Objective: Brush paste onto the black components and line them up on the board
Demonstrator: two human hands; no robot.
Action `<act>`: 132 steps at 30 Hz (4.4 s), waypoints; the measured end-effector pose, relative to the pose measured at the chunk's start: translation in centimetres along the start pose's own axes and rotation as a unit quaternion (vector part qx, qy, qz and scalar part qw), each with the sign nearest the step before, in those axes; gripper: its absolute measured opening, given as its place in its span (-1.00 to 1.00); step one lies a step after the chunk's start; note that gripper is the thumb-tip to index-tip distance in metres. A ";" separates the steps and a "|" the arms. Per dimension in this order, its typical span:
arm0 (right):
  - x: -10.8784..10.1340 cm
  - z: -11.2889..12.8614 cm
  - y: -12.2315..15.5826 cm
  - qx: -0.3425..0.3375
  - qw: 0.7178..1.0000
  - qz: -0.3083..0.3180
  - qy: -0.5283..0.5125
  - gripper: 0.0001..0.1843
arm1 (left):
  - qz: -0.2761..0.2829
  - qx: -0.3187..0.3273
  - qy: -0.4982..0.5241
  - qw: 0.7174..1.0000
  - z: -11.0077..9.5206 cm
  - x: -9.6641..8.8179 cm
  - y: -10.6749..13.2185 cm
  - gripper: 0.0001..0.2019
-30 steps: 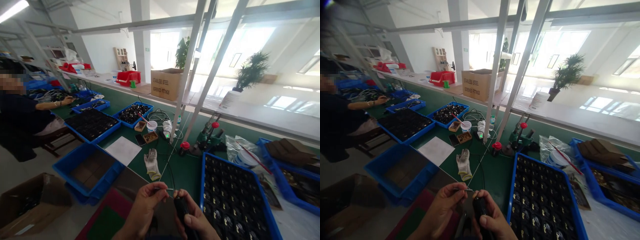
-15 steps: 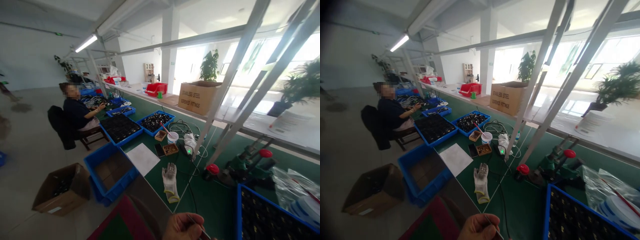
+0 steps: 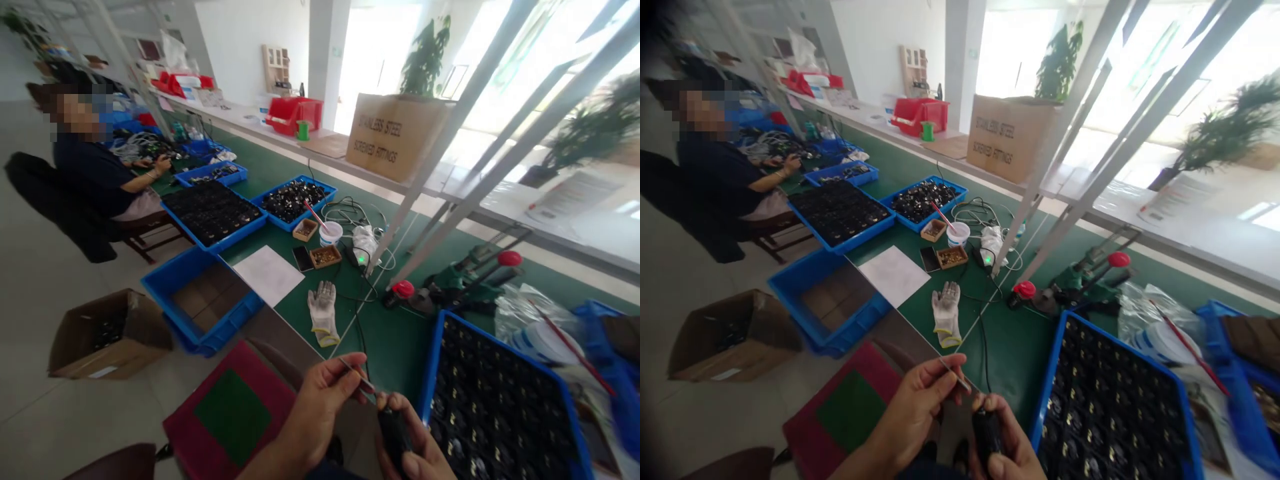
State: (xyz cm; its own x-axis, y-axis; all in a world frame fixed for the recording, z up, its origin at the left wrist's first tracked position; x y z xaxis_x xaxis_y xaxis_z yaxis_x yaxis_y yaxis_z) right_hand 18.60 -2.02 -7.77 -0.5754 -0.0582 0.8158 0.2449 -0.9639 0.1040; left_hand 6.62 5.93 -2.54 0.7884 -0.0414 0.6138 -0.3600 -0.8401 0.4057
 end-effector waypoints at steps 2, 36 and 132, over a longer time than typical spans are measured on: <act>2.6 0.2 -0.3 0.005 0.999 0.046 -0.011 -0.42 | 0.010 -0.012 -0.016 1.000 -0.3 0.5 0.3 -0.51; 6.8 4.3 3.4 -0.061 0.988 0.117 -0.084 -0.44 | 0.104 0.019 -0.250 0.963 -1.0 7.7 3.5 -0.54; 4.9 3.7 2.2 -0.067 0.976 0.145 -0.151 -0.46 | 0.252 0.028 -0.420 0.871 -2.3 11.5 1.0 -0.70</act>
State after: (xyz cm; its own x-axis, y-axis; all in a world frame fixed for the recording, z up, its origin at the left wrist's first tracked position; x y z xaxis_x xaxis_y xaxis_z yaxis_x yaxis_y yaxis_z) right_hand 19.23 -3.45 -1.47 -0.2365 -0.2749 0.9319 0.2479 -0.9445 -0.2157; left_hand 14.16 5.85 6.47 0.6321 -0.7747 -0.0183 -0.7602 -0.6244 0.1795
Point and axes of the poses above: each hand's wrist, its own y-axis away from the middle knuckle, its own x-axis out of the palm, z = x × y, the point moved 9 cm from there along -y, towards the middle knuckle, and after that the axes turned 5 degrees about -y, right-handed, at the moved point
